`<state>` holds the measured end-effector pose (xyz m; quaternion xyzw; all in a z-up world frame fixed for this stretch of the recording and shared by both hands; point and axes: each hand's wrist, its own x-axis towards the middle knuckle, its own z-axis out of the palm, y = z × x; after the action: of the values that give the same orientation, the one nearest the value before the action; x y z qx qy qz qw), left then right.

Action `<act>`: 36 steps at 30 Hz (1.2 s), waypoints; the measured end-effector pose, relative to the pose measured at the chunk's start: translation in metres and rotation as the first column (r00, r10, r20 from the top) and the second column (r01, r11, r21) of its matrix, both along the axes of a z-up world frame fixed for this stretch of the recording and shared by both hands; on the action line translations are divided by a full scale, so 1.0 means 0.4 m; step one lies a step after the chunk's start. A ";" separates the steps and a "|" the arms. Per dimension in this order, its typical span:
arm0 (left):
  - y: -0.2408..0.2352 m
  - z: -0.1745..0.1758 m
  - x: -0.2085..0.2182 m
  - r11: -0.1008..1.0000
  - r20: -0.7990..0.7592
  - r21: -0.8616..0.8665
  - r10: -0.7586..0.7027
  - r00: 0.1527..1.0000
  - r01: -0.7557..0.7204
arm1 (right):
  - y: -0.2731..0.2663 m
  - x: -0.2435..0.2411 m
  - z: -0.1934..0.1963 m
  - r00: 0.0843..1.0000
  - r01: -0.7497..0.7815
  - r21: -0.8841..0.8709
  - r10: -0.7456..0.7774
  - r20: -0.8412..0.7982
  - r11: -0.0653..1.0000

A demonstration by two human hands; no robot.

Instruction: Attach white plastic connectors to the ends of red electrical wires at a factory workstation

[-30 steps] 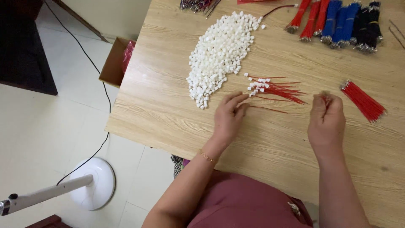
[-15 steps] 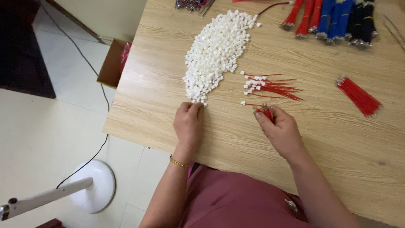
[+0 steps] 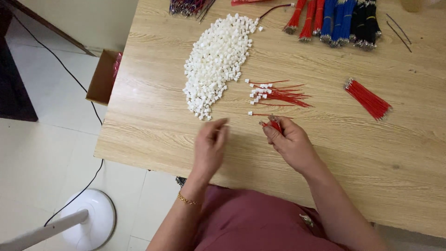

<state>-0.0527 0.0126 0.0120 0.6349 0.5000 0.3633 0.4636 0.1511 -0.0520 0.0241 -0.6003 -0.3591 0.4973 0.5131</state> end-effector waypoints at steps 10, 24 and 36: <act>-0.045 -0.039 0.143 0.931 0.461 -0.323 -0.005 0.887 0.173 | 0.004 -0.011 0.118 0.935 -0.078 -0.048 0.090 0.343 0.996; -0.046 -0.027 0.149 0.739 0.687 -0.599 0.277 0.672 0.308 | -0.007 0.010 0.091 0.977 0.047 0.019 -0.050 0.205 0.999; -0.033 -0.009 0.144 0.676 0.725 -0.627 0.326 0.606 0.386 | 0.000 -0.026 0.152 0.908 -0.017 0.018 0.008 0.419 1.000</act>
<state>0.0050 -0.0007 0.0085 0.1707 0.3291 0.3628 0.8549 0.1405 -0.0522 0.0851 -0.6851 -0.4700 0.3564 0.4274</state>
